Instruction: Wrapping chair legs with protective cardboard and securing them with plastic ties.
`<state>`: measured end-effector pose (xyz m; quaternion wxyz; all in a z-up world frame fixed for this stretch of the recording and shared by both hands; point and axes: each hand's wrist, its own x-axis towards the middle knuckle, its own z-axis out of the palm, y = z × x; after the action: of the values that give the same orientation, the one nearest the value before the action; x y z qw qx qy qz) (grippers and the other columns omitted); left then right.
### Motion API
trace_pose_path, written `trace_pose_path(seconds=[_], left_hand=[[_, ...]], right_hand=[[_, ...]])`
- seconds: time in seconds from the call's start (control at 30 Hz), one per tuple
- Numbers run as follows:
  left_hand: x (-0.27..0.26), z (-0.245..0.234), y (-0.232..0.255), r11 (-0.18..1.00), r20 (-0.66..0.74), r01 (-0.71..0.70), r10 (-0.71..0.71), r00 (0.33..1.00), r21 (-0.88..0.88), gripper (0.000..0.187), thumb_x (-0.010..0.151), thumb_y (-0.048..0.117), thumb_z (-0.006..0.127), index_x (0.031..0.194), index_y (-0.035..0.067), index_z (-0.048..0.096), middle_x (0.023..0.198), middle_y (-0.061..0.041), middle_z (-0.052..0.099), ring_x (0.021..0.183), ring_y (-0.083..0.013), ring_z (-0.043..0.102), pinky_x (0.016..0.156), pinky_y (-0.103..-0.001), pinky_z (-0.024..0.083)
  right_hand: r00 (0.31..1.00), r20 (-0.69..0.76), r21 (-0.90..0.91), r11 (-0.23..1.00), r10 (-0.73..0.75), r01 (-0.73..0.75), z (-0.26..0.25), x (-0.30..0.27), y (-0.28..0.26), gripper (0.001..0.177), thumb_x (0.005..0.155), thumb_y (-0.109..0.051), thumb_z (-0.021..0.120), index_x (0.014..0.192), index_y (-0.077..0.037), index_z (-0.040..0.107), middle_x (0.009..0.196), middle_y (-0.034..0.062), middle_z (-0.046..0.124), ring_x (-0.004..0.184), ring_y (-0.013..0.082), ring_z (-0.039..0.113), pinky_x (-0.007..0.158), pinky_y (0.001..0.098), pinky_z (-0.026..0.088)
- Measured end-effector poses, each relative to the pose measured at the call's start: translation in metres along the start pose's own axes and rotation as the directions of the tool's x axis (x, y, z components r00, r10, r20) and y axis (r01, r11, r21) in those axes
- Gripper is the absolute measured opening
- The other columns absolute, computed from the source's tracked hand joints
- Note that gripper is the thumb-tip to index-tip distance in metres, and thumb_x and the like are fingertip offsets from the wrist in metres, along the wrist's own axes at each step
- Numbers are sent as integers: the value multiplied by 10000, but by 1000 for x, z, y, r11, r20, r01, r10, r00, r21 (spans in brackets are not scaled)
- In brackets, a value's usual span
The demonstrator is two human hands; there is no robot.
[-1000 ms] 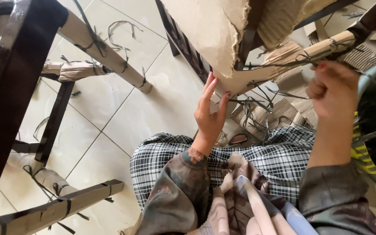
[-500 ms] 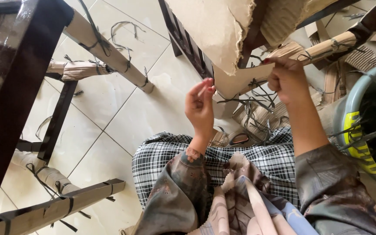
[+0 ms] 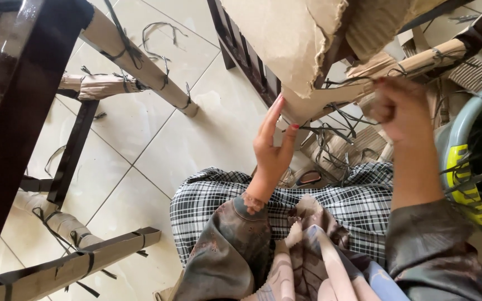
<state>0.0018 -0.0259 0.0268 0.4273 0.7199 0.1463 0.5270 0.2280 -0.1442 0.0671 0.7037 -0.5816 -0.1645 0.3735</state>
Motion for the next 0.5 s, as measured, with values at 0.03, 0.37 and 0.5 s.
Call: trace_pose_path(seconds=[0.03,0.37,0.5], left_hand=[[0,0,3,1000,0,1,-1,1000,1,502,1039,6,633,1506,24,447,1537,-193,505,1475,-339,505,1289,-447,453],[1,5,6,977,-6,-17,18,1000,213,510,1069,149,622,1537,73,432,1270,-109,393,1253,-290,425,1145,-445,446],[-5,8,1,966,1,25,-26,1000,258,551,1057,168,633,1556,72,419,1019,-39,331,1030,-249,369,997,-371,425]], right_hand=[[1000,0,0,1000,2,-2,-14,7,4,143,1034,-36,516,1010,-60,655,574,-65,370,470,67,294,454,218,267],[970,239,244,970,-51,-9,-89,35,16,107,962,-323,598,920,-226,582,669,-88,117,545,77,42,515,253,42],[958,283,286,957,-37,-47,-102,45,17,85,969,-391,625,942,-319,661,689,-107,123,563,85,32,537,260,50]])
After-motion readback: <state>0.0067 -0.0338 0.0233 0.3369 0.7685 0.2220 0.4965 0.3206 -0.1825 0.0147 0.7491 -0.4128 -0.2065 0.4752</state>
